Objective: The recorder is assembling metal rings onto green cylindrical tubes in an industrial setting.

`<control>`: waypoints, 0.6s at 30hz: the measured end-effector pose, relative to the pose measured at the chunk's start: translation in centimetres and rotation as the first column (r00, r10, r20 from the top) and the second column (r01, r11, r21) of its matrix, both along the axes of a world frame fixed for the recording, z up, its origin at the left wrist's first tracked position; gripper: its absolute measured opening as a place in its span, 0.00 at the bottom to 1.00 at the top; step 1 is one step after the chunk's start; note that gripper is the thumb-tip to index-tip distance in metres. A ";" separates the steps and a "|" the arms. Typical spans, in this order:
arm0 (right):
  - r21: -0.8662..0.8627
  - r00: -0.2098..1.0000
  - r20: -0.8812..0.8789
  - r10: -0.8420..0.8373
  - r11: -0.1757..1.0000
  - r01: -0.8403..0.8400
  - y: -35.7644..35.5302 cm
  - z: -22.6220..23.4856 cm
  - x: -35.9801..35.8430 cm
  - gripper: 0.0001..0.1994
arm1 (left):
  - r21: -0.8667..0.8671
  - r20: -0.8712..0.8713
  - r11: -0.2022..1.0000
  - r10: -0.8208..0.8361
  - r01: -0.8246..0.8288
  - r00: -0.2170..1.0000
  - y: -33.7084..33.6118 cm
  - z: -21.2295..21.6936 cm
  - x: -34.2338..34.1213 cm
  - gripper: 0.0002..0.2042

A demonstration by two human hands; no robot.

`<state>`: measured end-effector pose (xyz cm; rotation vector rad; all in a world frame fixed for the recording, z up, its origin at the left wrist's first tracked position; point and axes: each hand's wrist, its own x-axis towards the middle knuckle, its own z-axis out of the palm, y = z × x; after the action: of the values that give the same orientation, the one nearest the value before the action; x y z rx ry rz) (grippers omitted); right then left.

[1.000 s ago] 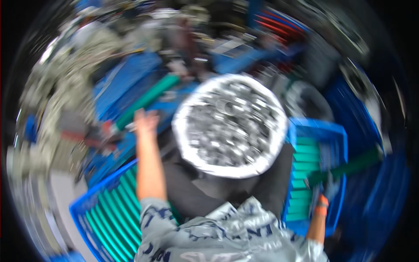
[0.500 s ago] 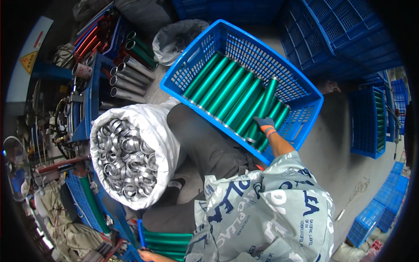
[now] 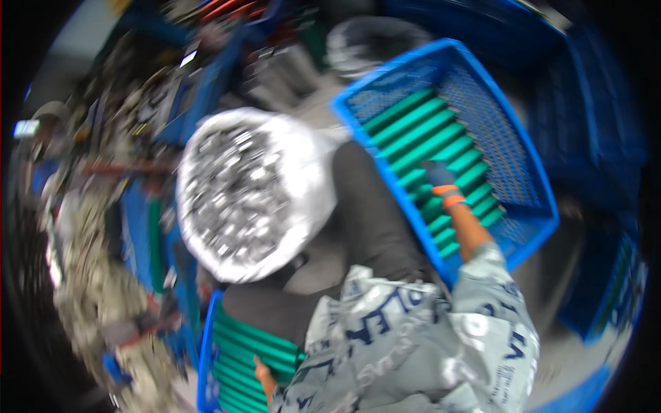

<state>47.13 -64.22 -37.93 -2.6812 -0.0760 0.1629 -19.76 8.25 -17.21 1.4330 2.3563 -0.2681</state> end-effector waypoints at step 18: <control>-0.370 0.194 0.139 0.971 0.232 -0.899 47.1 36.1 -7.6 0.19 | 0.515 0.830 0.761 -0.329 -0.394 0.450 1.1 6.1 -9.4 0.33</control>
<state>39.56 -17.09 -1.79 -2.3445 -1.9962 0.0528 -29.14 9.31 -11.13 1.2391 1.5062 1.2205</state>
